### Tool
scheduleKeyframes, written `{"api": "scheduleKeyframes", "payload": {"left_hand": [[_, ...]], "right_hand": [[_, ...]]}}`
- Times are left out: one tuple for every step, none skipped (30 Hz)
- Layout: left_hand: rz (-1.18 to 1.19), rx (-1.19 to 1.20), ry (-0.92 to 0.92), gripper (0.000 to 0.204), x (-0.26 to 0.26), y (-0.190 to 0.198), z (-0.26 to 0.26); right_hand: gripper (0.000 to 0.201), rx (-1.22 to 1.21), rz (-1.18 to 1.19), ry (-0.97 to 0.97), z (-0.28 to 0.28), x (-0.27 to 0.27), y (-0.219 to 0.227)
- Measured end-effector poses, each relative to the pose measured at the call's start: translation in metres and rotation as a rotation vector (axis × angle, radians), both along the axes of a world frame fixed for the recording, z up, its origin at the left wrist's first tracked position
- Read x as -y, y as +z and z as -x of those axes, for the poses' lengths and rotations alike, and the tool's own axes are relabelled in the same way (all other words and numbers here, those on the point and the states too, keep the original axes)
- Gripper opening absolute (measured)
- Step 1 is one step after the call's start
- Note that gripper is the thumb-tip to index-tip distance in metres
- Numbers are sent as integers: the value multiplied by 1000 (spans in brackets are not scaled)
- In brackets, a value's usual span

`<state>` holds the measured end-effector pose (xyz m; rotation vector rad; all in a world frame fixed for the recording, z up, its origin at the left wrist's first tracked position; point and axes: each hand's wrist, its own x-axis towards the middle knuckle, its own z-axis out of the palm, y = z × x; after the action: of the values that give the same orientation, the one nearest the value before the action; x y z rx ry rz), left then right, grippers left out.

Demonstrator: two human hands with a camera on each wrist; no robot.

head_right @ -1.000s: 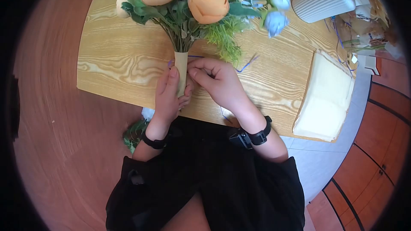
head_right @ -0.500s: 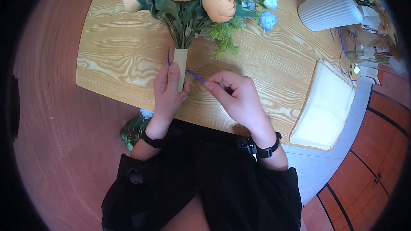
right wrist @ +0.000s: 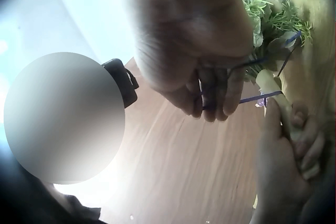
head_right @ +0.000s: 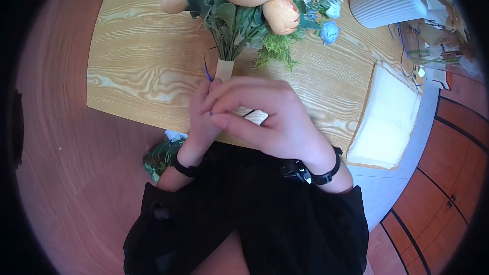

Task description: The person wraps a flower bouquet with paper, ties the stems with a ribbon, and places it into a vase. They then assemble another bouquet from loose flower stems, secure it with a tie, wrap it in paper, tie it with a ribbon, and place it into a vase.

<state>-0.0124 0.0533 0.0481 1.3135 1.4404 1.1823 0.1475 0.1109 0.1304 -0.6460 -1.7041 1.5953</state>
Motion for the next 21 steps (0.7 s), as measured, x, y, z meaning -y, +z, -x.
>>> {"api": "scheduleKeyframes", "payload": {"left_hand": [[0,4,4,40,1,-2,-1],[-21,111,-5,37,2,-6,-2],[-42,218,-15,34,4,-9,-4],[-41,221,-12,34,3,-11,-5],[-121,200,-4,30,3,-12,-7],[-203,179,1,26,3,-13,-8],[-202,184,1,26,5,-12,-7],[-98,237,-7,23,8,-9,-6],[3,289,-12,21,9,-7,-6],[1,293,-7,21,9,-5,-5],[-49,266,-6,20,10,-4,-5],[-97,236,-4,20,11,-4,-4],[-95,237,1,20,10,-5,-4],[-201,157,62,20,7,-8,-5],[-307,75,120,20,5,-10,-6],[-306,77,117,20,4,-8,-5],[-236,-9,73,21,3,-6,-2],[-167,-96,28,22,2,-5,0],[-164,-96,26,22,3,-8,1],[-128,43,-3,22,5,-14,2],[-92,181,-30,22,8,-23,3]], "right_hand": [[4,-20,-29,-2,4,-4,-2],[6,-39,-56,-2,8,-7,-3],[6,-35,-54,1,13,-9,-2],[9,-12,-84,0,18,-11,2],[12,11,-114,-3,23,-13,5],[12,16,-113,-3,29,-16,7],[16,121,-113,-32,34,-19,9],[20,228,-113,-59,39,-20,10],[20,233,-116,-57,44,-20,8],[23,208,-163,-91,48,-20,4],[26,182,-208,-124,51,-20,2],[26,184,-207,-118,53,-20,3],[26,222,-229,-74,55,-20,4],[28,259,-251,-31,56,-20,5],[28,260,-252,-31,57,-20,3],[31,247,-297,-32,59,-19,0],[34,233,-342,-32,61,-17,-3],[34,234,-341,-36,64,-14,-6],[32,198,-359,-36,66,-10,-8],[31,163,-379,-36,67,-5,-8],[31,163,-377,-35,64,-3,-6]]}}
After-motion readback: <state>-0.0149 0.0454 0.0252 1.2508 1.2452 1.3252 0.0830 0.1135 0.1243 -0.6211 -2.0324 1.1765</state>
